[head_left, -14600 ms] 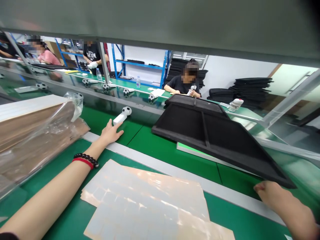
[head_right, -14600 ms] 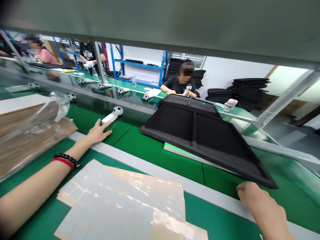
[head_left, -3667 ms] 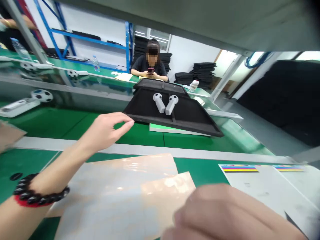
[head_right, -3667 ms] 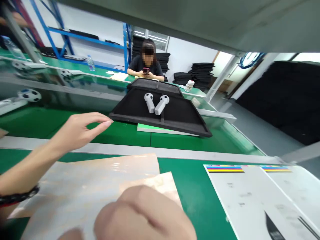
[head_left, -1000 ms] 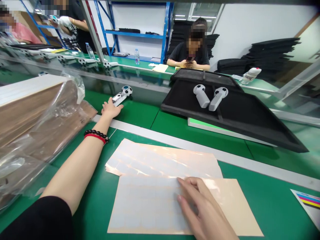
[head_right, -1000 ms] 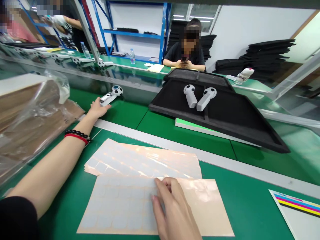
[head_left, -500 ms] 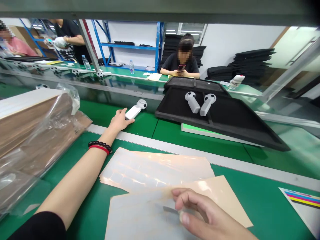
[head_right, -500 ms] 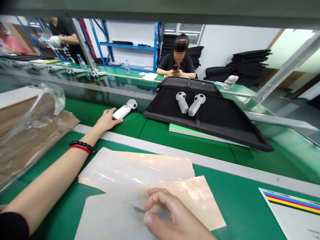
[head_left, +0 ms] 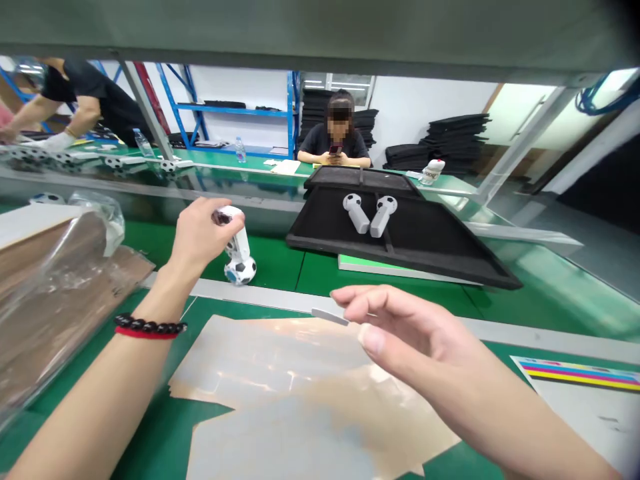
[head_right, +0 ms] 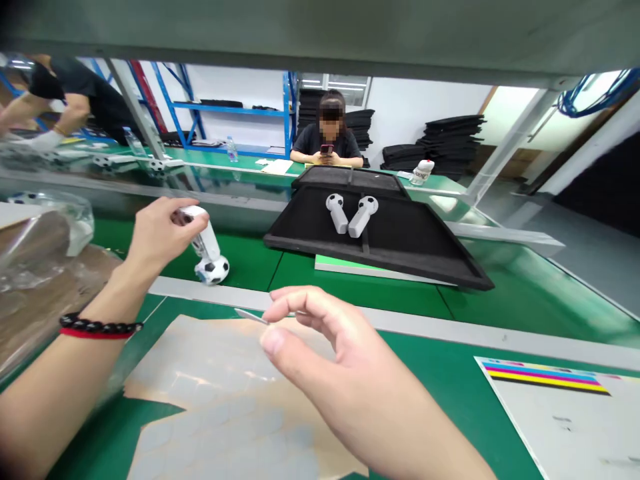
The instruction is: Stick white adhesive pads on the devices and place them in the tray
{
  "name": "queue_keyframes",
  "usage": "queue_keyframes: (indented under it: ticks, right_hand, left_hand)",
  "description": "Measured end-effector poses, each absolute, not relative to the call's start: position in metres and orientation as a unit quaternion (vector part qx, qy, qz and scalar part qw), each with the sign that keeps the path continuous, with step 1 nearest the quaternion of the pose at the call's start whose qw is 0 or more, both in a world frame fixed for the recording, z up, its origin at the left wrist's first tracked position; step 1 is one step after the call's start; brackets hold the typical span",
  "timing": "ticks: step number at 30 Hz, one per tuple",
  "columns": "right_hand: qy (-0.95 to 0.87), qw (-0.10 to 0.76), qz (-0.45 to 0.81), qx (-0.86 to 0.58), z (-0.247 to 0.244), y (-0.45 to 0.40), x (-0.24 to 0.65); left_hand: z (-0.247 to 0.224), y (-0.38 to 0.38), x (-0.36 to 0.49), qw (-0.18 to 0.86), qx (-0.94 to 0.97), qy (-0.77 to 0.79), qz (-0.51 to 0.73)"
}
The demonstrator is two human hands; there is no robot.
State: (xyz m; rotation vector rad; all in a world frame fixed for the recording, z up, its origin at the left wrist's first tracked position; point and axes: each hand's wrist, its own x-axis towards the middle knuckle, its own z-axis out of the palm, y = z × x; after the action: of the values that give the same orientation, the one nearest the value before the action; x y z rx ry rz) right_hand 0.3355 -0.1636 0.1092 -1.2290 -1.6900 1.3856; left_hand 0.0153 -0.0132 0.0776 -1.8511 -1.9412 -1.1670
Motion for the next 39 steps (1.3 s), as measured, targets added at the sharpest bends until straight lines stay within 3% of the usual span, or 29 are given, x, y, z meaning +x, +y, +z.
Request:
queue_keyframes:
  ticks: [6, 11, 14, 17, 23, 25, 31, 39]
  right_hand:
    - [-0.635, 0.345, 0.524, -0.451, 0.104, -0.16, 0.337]
    - [-0.631, 0.379, 0.512, -0.443, 0.105, -0.154, 0.339]
    - [-0.616, 0.419, 0.502, -0.439, 0.104, -0.148, 0.339]
    - [-0.577, 0.461, 0.517, -0.432, 0.103, -0.144, 0.339]
    - [-0.583, 0.476, 0.504, -0.423, 0.109, -0.148, 0.337]
    - [-0.587, 0.481, 0.494, -0.425, 0.11, -0.153, 0.334]
    - [-0.588, 0.48, 0.486, -0.433, 0.112, -0.162, 0.325]
    - [-0.591, 0.474, 0.485, -0.437, 0.114, -0.161, 0.325]
  left_hand:
    - [0.079, -0.016, 0.041, -0.012, -0.647, -0.654, -0.391]
    - [0.069, -0.019, 0.069, -0.407, -0.57, -0.556, -0.447]
    - [0.068, -0.03, 0.089, -0.505, -0.573, -0.488, -0.421]
    - [0.073, -0.048, 0.109, -0.409, -0.663, -0.46, -0.425]
    - [0.088, -0.089, 0.136, -0.032, -0.856, -0.266, -0.443]
    - [0.088, -0.096, 0.14, 0.039, -0.878, -0.22, -0.424]
    - [0.087, -0.1, 0.146, 0.092, -0.881, -0.176, -0.43]
    - [0.09, -0.103, 0.147, 0.069, -0.884, -0.169, -0.43]
